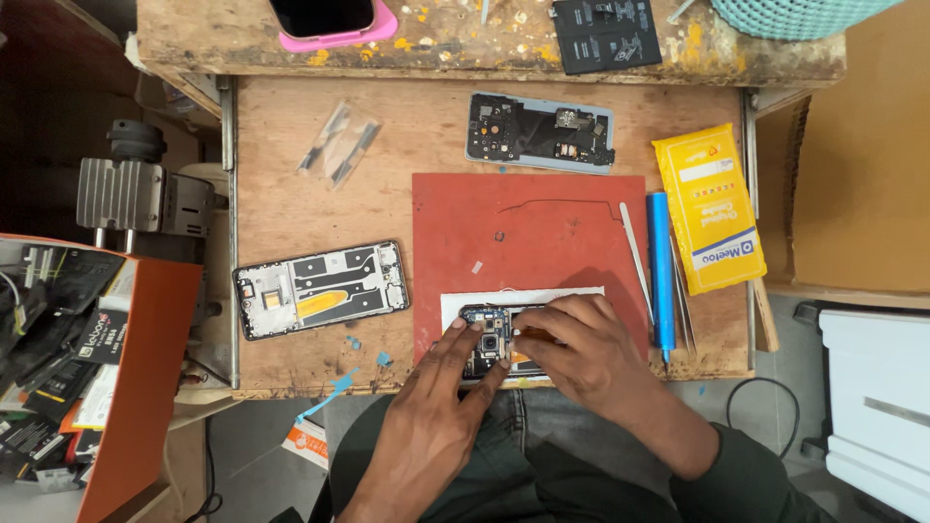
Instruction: The person is repairing a smartphone by peeling off adhesive tape from the internal components and using tweezers to adjust and connect ribbon cables. The person handles the phone chassis, battery, and circuit board while working on a cluttered wooden workbench.
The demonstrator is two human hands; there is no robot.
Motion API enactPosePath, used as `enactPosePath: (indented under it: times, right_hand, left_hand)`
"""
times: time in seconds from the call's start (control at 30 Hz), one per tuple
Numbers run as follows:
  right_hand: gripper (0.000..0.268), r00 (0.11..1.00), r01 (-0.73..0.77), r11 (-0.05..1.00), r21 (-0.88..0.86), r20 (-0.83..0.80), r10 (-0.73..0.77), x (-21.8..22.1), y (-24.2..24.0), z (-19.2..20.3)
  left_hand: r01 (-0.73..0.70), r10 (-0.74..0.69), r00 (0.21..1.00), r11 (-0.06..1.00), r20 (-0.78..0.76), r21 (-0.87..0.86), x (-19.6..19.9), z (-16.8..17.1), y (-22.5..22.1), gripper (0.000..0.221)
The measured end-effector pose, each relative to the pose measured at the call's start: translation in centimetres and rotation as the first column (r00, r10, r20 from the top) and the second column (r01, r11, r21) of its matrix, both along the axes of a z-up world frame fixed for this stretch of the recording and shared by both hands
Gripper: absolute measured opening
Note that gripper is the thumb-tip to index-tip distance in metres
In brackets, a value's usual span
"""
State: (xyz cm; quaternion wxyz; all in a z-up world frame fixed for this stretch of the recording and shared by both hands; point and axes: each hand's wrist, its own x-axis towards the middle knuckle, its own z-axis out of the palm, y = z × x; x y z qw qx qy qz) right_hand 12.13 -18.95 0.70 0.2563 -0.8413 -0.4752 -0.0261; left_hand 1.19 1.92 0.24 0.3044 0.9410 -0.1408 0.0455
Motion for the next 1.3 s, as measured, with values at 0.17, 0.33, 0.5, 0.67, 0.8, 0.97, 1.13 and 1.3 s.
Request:
enactPosePath:
  times: [0.17,0.33,0.5,0.67,0.8,0.97,1.13,1.3]
  right_hand:
    - [0.027,1.000,-0.027,0.999,-0.036,0.010,0.027,0.1,-0.3,-0.1]
    - [0.021,0.999,-0.029,0.999,-0.033,0.032,0.030,0.1,-0.3,-0.7]
    - [0.020,0.997,-0.046,0.995,-0.090,0.057,0.051,0.1,-0.6,-0.6]
    - [0.018,0.982,-0.051,0.992,-0.118,0.176,0.071,-0.1,-0.4,-0.3]
    - [0.018,0.965,-0.069,0.988,-0.135,0.243,0.101,-0.3,-0.4,-0.1]
    - [0.019,0.952,-0.080,0.987,-0.137,0.283,0.116,-0.3,-0.4,-0.2]
    - [0.022,0.956,-0.079,0.986,-0.146,0.270,0.116,-0.2,-0.2,-0.1]
    - [0.023,0.993,-0.037,0.999,-0.025,0.112,0.039,-0.1,-0.2,0.2]
  left_hand:
    - [0.023,-0.023,1.000,0.995,-0.007,0.094,-0.2,0.0,0.1,0.049]
    - [0.050,-0.049,0.999,0.969,-0.011,0.242,-0.1,0.1,-0.2,0.055]
    - [0.055,-0.054,0.998,0.975,-0.013,0.217,-0.1,0.1,-0.3,0.055]
    - [0.059,-0.056,0.998,0.976,-0.019,0.212,-0.2,-0.1,-0.3,0.055]
    - [0.060,-0.055,0.998,0.978,-0.029,0.200,-0.2,-0.1,-0.4,0.057]
    - [0.056,-0.050,0.998,0.981,-0.037,0.187,-0.2,-0.2,-0.4,0.057]
    - [0.042,-0.036,0.999,0.979,-0.035,0.199,-0.2,-0.3,-0.5,0.057]
    - [-0.010,0.017,1.000,0.965,-0.022,0.263,-0.4,-0.4,-1.2,0.057]
